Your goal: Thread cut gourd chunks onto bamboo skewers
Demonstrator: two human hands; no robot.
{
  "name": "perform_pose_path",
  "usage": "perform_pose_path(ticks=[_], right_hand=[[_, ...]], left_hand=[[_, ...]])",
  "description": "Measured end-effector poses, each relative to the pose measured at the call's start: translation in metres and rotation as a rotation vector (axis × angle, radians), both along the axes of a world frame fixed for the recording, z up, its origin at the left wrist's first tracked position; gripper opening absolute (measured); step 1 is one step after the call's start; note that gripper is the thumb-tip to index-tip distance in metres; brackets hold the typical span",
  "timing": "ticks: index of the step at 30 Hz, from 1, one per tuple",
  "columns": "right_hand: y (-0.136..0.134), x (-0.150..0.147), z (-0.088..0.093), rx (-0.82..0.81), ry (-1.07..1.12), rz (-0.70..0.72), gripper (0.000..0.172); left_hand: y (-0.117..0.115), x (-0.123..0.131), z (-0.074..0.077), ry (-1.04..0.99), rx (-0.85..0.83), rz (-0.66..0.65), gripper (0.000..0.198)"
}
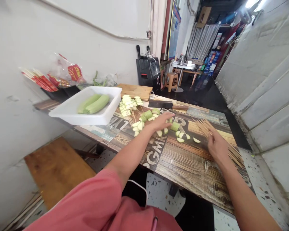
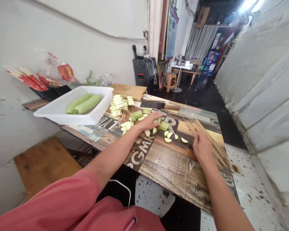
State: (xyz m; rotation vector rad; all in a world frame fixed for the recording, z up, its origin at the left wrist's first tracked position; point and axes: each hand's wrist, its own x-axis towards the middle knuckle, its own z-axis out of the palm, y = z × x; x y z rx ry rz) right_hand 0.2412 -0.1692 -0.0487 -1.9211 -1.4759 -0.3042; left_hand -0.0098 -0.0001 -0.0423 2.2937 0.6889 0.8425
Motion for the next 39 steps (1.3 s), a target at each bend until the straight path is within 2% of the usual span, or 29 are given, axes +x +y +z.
perform_pose_path(ticks=[2,4,8,11,13,16,19,21,24,28,33,39], right_hand=[[-0.002,-0.003,0.003,-0.023,0.034,-0.013,0.044],[-0.004,-0.008,0.008,-0.050,0.084,0.014,0.044],[-0.007,-0.016,0.012,-0.007,0.152,0.096,0.038],[-0.007,-0.020,0.011,0.041,0.167,0.065,0.035],[-0.009,-0.024,0.013,0.068,0.157,0.088,0.036],[-0.015,-0.036,0.021,0.094,0.097,0.231,0.038],[-0.020,-0.057,0.030,0.009,0.016,0.373,0.037],[-0.019,-0.073,0.035,-0.051,0.016,0.412,0.038],[-0.011,-0.094,0.037,-0.094,0.173,0.385,0.042],[-0.002,-0.113,0.027,-0.134,0.430,0.349,0.049],[-0.008,-0.120,0.013,-0.128,0.501,0.357,0.052],[-0.011,-0.116,0.015,-0.166,0.554,0.313,0.050]], left_hand=[[0.000,0.005,0.001,-0.247,-0.178,0.069,0.057],[-0.001,0.009,0.003,-0.499,-0.455,0.118,0.053],[0.002,0.005,0.012,-0.917,-1.027,0.020,0.019],[0.005,-0.001,0.019,-1.119,-1.225,-0.028,0.010],[0.005,-0.001,0.021,-1.177,-1.273,-0.012,0.017],[0.002,0.005,0.021,-1.196,-1.301,0.046,0.020],[0.001,0.012,0.018,-1.170,-1.314,0.092,0.011],[0.000,0.015,0.016,-1.138,-1.335,0.115,0.008],[-0.001,0.015,0.016,-1.116,-1.373,0.142,0.010],[-0.005,0.015,0.020,-1.100,-1.398,0.152,0.013],[-0.006,0.016,0.022,-1.075,-1.393,0.167,0.012],[-0.008,0.015,0.025,-1.067,-1.360,0.212,0.009]])
